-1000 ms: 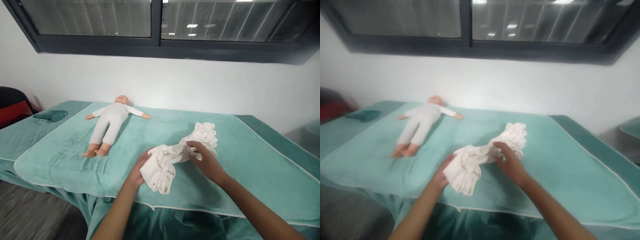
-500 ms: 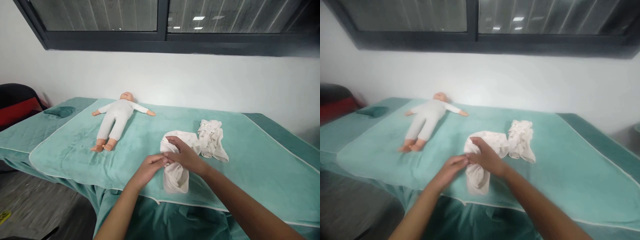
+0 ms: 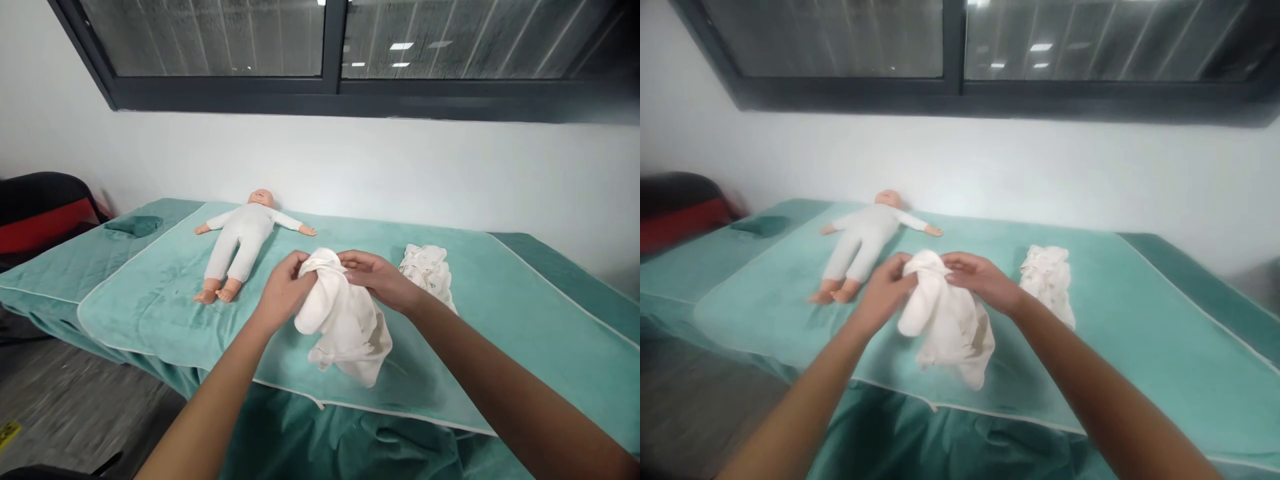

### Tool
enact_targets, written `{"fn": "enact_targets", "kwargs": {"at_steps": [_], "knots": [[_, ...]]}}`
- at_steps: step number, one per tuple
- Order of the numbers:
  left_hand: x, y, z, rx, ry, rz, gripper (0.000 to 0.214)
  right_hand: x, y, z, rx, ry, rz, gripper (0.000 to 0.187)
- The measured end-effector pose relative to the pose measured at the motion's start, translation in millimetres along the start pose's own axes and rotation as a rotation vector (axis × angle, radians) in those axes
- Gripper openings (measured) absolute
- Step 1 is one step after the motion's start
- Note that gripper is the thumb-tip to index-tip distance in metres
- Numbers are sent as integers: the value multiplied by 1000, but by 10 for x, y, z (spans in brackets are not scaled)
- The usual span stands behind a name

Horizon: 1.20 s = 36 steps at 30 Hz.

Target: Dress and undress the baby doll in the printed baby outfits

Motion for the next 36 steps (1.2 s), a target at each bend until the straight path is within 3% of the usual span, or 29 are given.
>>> {"fn": "enact_targets", "kwargs": {"at_steps": [3,5,6,8,11,13,14,16,21,24,26,28,31,34,36], "knots": [[5,-108,-47,9,1,207,16,114,-387,646,397,80,306,56],[24,-140,-75,-31,18,212,22,331,-733,1008,791,180,524,57],[35,-152,-91,-52,20,194,25,454,-893,1128,958,197,559,57],[56,-192,-120,-99,13,175,27,719,-1221,1259,1175,225,570,53],[70,-284,-137,-171,0,209,25,1100,-1670,1228,1317,394,590,44],[61,-330,-121,-173,6,223,24,1246,-1744,1086,1359,480,606,44],[52,-341,-110,-159,1,221,22,1268,-1675,994,1330,477,614,45],[37,-337,-84,-135,-28,212,16,1195,-1326,808,1142,386,591,51],[64,-178,107,-97,3,94,13,588,27,479,424,160,246,41],[113,-197,267,-52,95,67,19,251,412,352,240,119,160,29],[141,-328,350,-136,147,105,30,115,428,269,257,116,157,27],[163,-480,401,-310,198,101,40,57,282,123,384,82,277,25],[191,-613,346,-569,180,-60,36,75,19,-179,619,25,486,18],[237,-604,208,-650,75,-255,31,110,-56,-410,785,2,450,12],[252,-565,174,-645,49,-262,28,156,-42,-512,911,-42,423,12]]}}
Point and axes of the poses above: each hand's wrist, its own x-axis away from the middle knuckle, its own y-axis out of the palm, z = x × y, the point moved 5 cm from there along -x, towards the middle knuckle
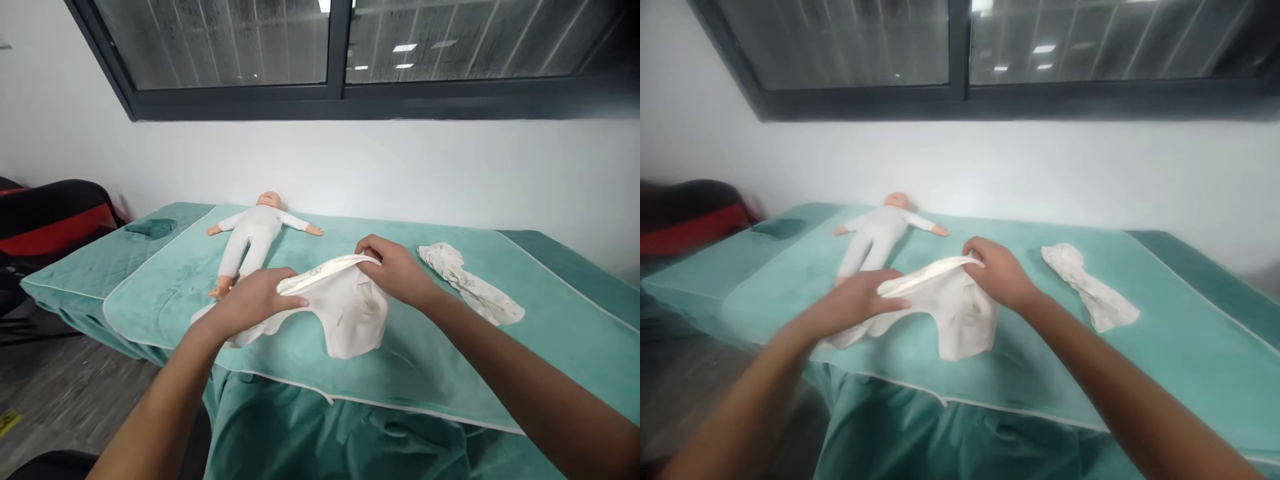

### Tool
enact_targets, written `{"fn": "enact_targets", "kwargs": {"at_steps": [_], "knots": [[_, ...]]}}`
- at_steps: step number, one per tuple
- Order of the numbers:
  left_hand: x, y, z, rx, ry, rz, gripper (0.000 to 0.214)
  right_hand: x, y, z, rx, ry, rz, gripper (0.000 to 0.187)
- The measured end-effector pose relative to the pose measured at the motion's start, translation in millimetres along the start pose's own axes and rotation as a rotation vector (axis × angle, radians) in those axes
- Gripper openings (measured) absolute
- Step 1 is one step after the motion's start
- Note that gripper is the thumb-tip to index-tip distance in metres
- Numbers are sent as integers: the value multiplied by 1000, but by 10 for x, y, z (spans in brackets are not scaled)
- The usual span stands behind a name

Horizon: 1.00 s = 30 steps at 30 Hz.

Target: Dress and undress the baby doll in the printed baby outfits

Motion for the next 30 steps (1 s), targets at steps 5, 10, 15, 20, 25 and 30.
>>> {"fn": "enact_targets", "kwargs": {"at_steps": [5,10,15,20,25,30], "knots": [[-49,-6,136,82,-18,226,26,163,-124,-108,192,-132,70,29],[-84,59,378,251,120,176,31,284,-376,-199,236,-158,232,34],[-95,-24,383,179,158,478,36,270,-431,94,227,-37,181,39],[-176,-1,110,50,15,500,38,288,-515,622,86,227,138,28],[-419,6,-180,-152,-154,403,34,64,-730,936,260,312,-110,26],[-1004,126,-367,-400,-301,336,31,-347,-534,1197,533,425,-233,37]]}}
Point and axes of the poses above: each hand's wrist, its own x-axis away from the middle knuckle, its own y-axis out of the palm, z = x × y, the point moved 5 cm from there along -x, towards the middle knuckle
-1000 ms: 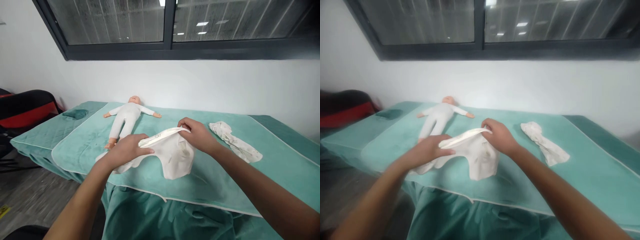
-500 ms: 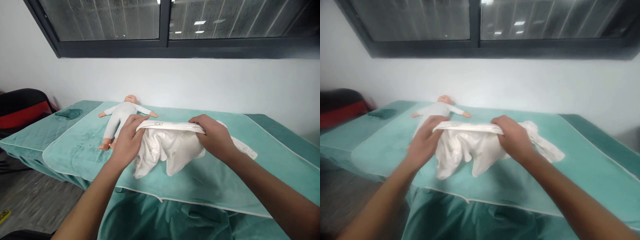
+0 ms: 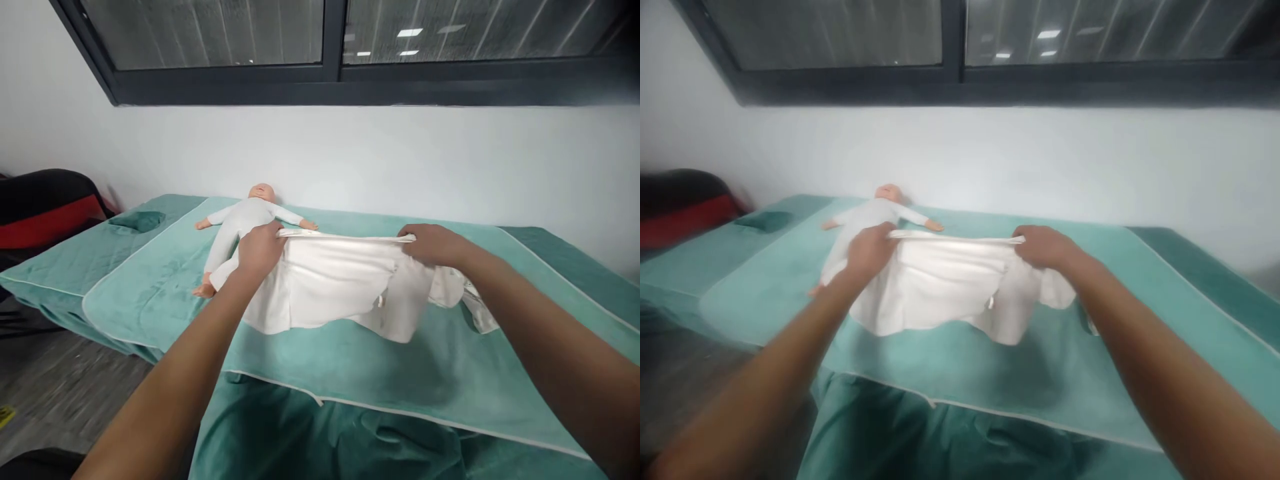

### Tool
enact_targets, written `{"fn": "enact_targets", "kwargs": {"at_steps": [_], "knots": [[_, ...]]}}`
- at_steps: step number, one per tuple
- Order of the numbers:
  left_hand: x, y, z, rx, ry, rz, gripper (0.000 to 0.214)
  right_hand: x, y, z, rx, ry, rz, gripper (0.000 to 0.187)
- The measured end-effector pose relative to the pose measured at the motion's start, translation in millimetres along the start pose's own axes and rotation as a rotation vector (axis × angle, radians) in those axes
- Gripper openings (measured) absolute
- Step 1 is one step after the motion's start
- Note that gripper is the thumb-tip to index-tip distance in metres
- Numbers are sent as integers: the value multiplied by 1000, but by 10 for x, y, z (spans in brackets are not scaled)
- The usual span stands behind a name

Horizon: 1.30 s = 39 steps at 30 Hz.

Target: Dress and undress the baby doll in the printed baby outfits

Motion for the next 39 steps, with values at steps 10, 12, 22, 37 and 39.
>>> {"fn": "enact_targets", "kwargs": {"at_steps": [10,12,22,37,39], "knots": [[137,1470,508,74,180,-136,26,-328,1546,-1008,-51,-117,195,48],[-4,1558,443,86,107,-139,30,-552,1636,-954,-44,-7,207,51],[-706,1752,405,30,198,-141,42,-1155,1472,-592,89,-33,461,58],[-398,1745,539,-64,414,-65,34,-923,1716,-868,86,-388,308,46],[-188,1736,576,-16,504,-10,33,-864,1773,-832,62,-312,269,49]]}}
Point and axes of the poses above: each hand's wrist, its own x-axis away from the middle knuckle, its own y-axis out of the palm, z = x × y, the point moved 5 cm from there along -x, towards the middle knuckle
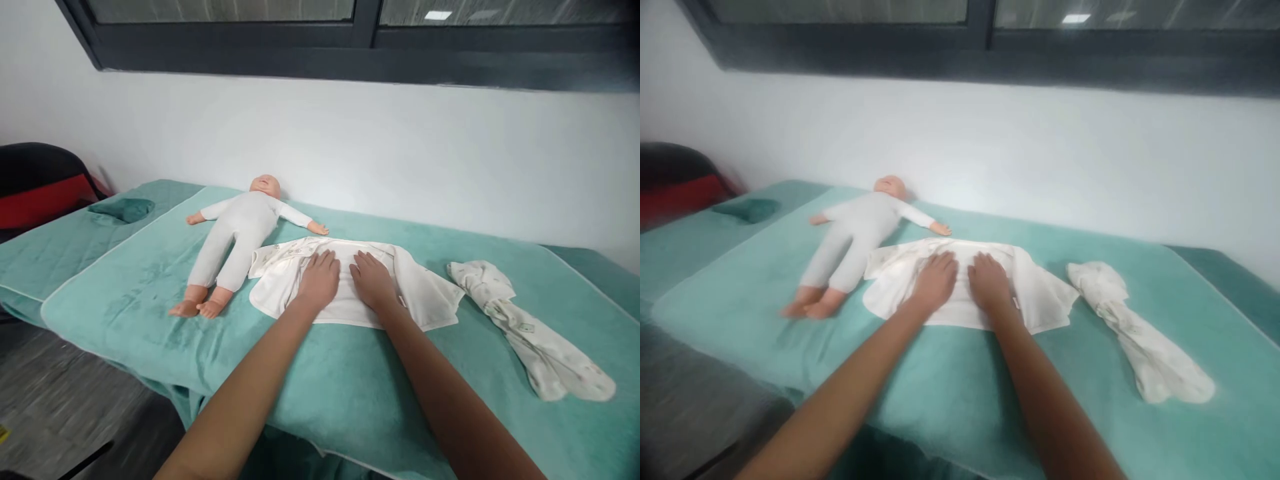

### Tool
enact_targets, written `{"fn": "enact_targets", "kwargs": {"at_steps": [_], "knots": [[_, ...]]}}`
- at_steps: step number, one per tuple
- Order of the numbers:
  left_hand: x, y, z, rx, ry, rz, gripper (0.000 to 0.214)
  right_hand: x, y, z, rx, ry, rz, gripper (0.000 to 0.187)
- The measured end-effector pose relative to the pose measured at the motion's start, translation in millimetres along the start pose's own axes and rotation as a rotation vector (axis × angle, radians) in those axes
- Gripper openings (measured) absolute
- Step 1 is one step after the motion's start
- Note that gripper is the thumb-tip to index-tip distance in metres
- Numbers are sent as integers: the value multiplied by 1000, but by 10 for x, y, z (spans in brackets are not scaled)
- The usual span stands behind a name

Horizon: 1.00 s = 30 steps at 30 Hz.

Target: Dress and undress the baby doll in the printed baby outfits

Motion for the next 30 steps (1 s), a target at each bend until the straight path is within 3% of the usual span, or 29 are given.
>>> {"fn": "enact_targets", "kwargs": {"at_steps": [5,9,12,18,24,27,30], "knots": [[523,-113,245,161,-46,105,28,-43,17,63,37,54,-120,48],[868,-302,470,306,57,41,28,-311,-4,59,30,66,-189,45],[987,-367,517,339,47,9,28,-420,36,-5,42,137,-182,51],[981,-294,463,340,-15,33,29,-286,75,-133,74,208,-46,54],[1010,-261,468,358,-49,64,29,-141,153,-262,45,19,-100,57],[1076,-428,338,368,-74,84,27,-90,179,-225,-32,67,-142,60],[1168,-792,-86,299,-198,141,21,-270,71,-236,-275,146,-87,56]]}}
Point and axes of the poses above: each hand's wrist, its own x-axis away from the middle knuckle, its own y-axis out of the palm, z = x × y, the point moved 5 cm from there along -x, towards the middle knuckle
